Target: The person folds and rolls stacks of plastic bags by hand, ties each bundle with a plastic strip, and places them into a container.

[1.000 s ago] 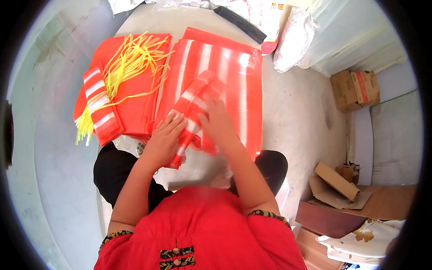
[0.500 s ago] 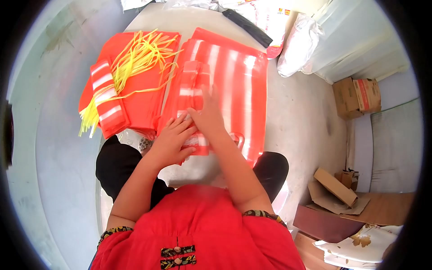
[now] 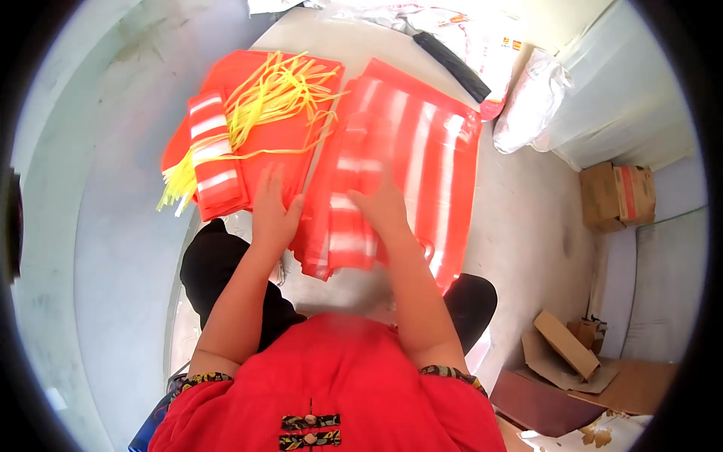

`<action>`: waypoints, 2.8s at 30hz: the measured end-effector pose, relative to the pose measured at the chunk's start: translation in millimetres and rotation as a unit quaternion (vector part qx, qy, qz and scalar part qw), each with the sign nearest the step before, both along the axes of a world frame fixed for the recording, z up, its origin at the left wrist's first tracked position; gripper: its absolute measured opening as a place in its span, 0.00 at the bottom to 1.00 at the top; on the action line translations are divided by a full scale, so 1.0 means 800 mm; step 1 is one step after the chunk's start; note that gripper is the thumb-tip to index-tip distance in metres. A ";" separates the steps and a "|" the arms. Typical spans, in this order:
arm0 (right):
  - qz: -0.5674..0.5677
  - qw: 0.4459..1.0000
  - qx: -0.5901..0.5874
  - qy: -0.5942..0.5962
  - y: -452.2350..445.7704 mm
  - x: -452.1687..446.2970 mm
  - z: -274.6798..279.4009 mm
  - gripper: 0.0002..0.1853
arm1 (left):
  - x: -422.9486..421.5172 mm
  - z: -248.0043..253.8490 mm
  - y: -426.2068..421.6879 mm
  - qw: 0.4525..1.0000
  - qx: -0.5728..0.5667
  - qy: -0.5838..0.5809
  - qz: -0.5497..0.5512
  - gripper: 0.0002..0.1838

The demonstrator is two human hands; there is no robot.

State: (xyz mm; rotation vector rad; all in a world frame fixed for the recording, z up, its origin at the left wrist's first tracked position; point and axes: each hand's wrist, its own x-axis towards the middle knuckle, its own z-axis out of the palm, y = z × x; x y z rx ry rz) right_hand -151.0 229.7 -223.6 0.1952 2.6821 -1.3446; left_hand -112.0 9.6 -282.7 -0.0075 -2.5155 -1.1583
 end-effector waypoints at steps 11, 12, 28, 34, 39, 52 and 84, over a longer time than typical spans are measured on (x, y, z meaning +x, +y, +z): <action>-0.013 0.986 -0.158 0.056 0.000 0.002 -0.018 0.57 | -0.080 -0.009 -0.059 0.606 0.777 -0.098 0.141 0.31; -0.012 0.983 -0.169 0.067 0.004 0.000 -0.025 0.57 | -0.091 -0.008 -0.064 0.600 0.780 -0.092 0.151 0.29; -0.119 0.751 -0.648 -0.037 -0.022 0.035 -0.009 0.52 | 0.032 0.053 0.055 0.722 0.651 -0.114 -0.203 0.32; -0.120 0.749 -0.651 -0.021 -0.012 0.037 0.001 0.47 | 0.069 0.044 0.062 0.740 0.589 -0.260 -0.193 0.27; -0.110 0.750 -0.651 -0.016 0.008 0.040 0.008 0.46 | 0.047 0.029 0.049 0.697 0.679 -0.184 -0.143 0.29; -0.087 0.844 -0.524 -0.071 0.047 0.025 -0.005 0.52 | -0.008 0.066 0.067 0.593 0.731 -0.279 -0.189 0.36; 0.088 0.993 -0.043 0.060 0.094 -0.003 -0.024 0.29 | -0.011 0.021 0.070 0.872 0.431 -0.209 -0.103 0.34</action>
